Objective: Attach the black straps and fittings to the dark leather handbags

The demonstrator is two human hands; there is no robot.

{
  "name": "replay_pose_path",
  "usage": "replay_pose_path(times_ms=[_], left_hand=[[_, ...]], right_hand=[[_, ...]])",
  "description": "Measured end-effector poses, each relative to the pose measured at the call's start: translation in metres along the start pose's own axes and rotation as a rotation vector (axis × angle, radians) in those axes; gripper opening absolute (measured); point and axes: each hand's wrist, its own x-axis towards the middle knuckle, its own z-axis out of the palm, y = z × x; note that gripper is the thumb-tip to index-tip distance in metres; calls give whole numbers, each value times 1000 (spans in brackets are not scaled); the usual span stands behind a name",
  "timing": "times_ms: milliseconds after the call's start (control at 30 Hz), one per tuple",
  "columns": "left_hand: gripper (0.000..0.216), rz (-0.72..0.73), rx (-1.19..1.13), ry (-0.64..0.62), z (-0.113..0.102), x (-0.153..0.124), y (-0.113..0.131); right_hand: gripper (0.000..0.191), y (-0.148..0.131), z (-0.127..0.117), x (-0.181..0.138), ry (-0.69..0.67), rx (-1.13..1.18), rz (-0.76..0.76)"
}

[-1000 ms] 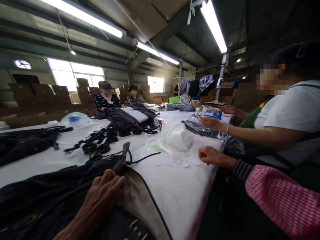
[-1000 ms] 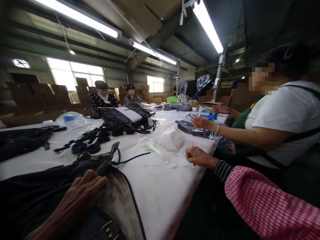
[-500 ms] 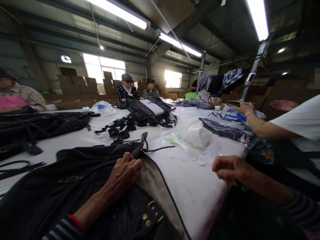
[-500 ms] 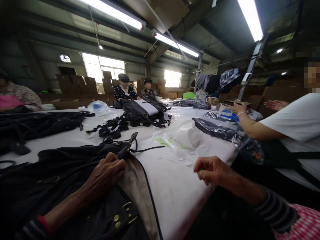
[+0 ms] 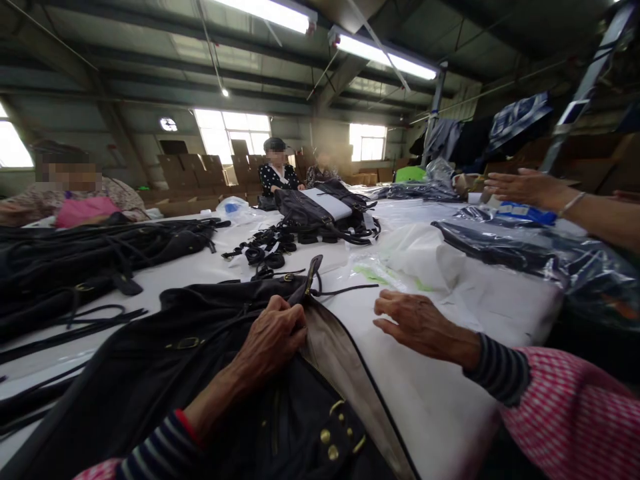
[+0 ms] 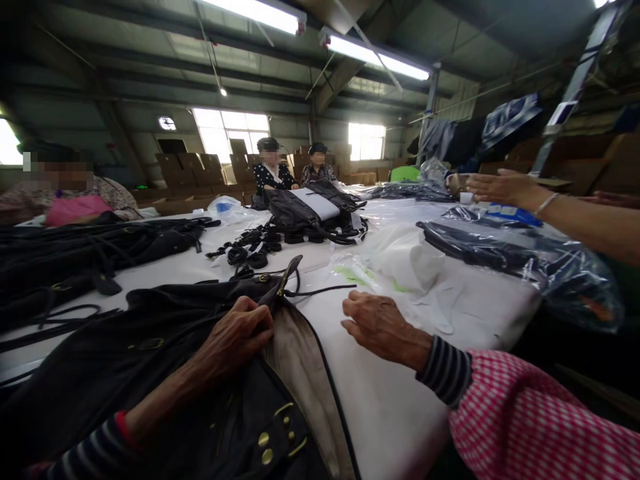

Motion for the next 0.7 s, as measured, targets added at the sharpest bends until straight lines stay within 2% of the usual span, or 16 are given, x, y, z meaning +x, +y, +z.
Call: replay_pose_path(times_ms=[133,233,367,467,567,633,700], left_hand=[[7,-30,-78,-21,-5,-1,-1],[9,-38,-128,-30,-9,-1,-2],[13,-45,-148,-37,-12,0,-3],[13,-50,-154,-38,-13,0,-3],[14,-50,-154,-33,-13,0,-1],[14,-57,-161,-26,-12,-1,0],[14,-75,-168,-20,-11,-1,2]], right_hand=[[15,-13,22,48,-126,-119,57],[18,-13,34,70,-157,-110,79],[17,-4,37,82,-146,-35,98],[11,-2,31,77,-138,57,111],[9,-12,20,59,-110,304,123],[7,-25,12,44,-118,633,148],[3,-40,6,35,-209,942,155]])
